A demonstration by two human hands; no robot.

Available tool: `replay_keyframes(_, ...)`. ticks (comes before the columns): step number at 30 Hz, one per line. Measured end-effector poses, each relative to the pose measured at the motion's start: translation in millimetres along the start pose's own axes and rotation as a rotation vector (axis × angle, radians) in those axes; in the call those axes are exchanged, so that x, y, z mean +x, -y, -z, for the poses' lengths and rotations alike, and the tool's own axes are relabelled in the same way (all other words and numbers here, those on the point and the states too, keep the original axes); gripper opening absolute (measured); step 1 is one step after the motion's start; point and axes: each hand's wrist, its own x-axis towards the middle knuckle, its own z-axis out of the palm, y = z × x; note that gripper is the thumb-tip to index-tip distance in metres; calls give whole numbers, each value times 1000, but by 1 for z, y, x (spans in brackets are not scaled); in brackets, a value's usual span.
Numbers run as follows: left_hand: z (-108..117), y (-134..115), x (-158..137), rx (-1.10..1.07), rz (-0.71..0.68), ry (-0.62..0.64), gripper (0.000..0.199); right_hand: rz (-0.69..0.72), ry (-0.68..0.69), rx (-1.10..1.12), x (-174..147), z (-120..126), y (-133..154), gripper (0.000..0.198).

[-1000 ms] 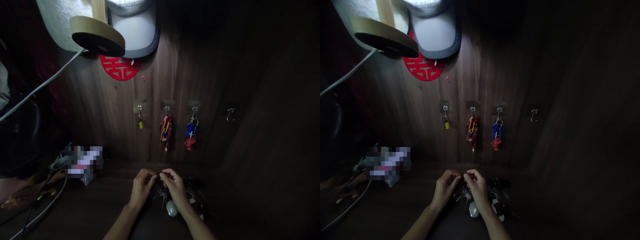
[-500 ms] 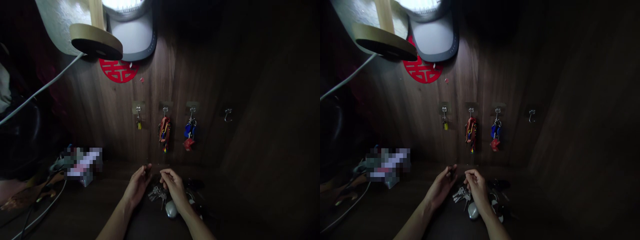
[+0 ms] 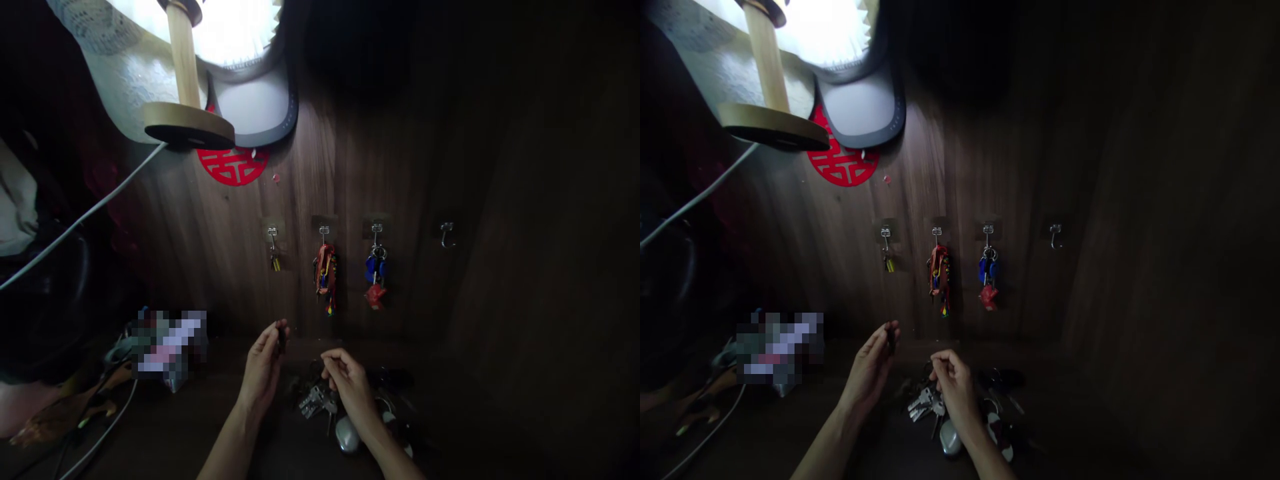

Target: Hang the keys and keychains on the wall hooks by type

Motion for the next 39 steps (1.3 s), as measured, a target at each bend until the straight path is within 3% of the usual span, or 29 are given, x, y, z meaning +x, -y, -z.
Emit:
replay_keyframes(7,-36,-48,31,357,-405,-29,39,29,5,-45,-2,1,-2,45)
replay_keyframes(13,-67,-88,56,745,-829,-73,27,49,11,-72,-1,3,-8,43)
replay_keyframes(18,-82,-99,74,851,-962,-17,25,44,26,-75,0,3,-10,42)
replay_keyframes(24,-83,-97,84,931,-959,-64,21,49,21,-61,0,2,-8,44)
replay_keyframes(32,-64,-72,90,624,-733,12,30,59,4,-74,-2,2,-2,44)
replay_keyframes(39,-40,-49,77,584,-594,25,30,62,12,-101,-2,4,-2,40)
